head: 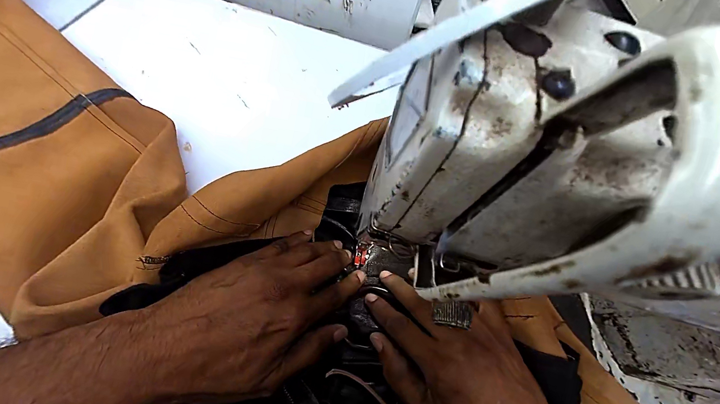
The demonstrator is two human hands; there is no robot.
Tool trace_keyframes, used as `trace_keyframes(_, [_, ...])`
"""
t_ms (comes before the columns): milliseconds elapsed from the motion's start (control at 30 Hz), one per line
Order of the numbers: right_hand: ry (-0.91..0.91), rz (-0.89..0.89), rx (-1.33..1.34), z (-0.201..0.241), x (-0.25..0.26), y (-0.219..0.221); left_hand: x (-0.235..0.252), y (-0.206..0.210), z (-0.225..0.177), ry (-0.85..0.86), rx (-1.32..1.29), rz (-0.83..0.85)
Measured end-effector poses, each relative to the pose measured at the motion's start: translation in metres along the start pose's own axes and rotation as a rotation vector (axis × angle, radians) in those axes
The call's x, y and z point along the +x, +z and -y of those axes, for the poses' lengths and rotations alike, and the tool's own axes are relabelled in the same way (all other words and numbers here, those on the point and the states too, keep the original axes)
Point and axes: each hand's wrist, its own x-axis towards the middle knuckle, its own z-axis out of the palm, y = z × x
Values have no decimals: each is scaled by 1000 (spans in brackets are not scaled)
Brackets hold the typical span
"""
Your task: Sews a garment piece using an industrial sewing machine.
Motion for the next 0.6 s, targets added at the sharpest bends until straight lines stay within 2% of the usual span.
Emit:
trace_keyframes(167, [-9, -40, 19, -12, 4, 9, 5, 0, 3, 14, -10, 0])
trace_keyframes(333, [-118, -140, -18, -16, 0, 21, -1, 6, 1, 118, 15, -121])
trace_keyframes(600, [-39, -84, 49, -13, -4, 20, -5, 5, -2, 70, -60, -11])
